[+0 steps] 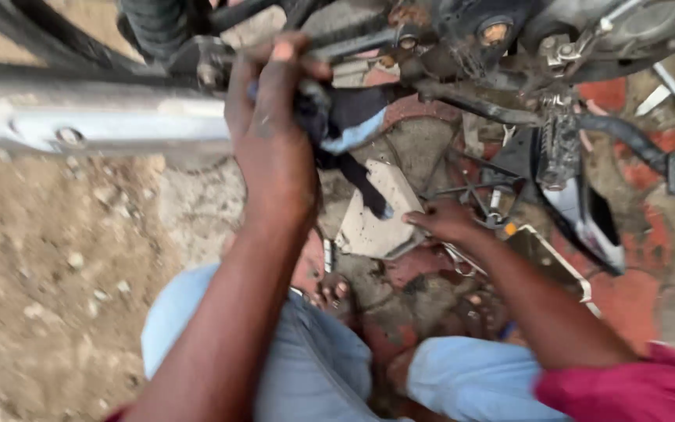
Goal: Cleaning the air filter housing and components of a motorcycle using a brush and cloth.
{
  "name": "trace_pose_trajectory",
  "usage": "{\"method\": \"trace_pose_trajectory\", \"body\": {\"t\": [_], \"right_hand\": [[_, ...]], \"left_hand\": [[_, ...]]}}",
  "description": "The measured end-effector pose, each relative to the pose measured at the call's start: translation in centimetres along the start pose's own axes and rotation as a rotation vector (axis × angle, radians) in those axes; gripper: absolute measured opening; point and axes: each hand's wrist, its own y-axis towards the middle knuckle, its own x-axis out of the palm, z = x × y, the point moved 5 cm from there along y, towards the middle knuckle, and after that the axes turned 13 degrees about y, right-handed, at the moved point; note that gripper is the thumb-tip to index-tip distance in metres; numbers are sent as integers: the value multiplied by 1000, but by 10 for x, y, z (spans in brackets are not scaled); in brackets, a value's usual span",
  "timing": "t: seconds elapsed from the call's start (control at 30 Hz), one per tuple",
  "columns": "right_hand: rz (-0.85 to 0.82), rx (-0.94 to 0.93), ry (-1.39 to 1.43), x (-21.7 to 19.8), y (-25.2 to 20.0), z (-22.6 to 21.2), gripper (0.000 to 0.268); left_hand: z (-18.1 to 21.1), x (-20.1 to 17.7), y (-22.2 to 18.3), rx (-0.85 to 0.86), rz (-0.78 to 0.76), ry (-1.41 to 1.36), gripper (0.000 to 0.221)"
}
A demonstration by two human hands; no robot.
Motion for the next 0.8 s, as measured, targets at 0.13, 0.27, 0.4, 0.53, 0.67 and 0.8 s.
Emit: {"method": "trace_pose_trajectory", "body": {"t": [0.13, 0.27, 0.4, 0.53, 0.67, 0.8], "right_hand": [[1, -21, -70, -8, 35, -13, 57], [-138, -42, -22, -2, 67, -26, 59], [-107, -203, -260, 0, 112, -33, 60], [-40, -450, -285, 10, 110, -64, 62], [90, -370, -203, 17, 118, -30, 62], [161, -364, -205, 8, 92, -47, 60]], "left_hand": [[-5, -1, 10, 30, -91, 166, 23], [-8, -12, 0, -326, -14, 200, 19], [-16, -20, -8, -358, -37, 85, 18], [-16, -23, 2, -292, -15, 184, 19], [-23, -19, -2, -271, -47, 112, 19], [-25, -13, -7, -335, -110, 139, 20]]}}
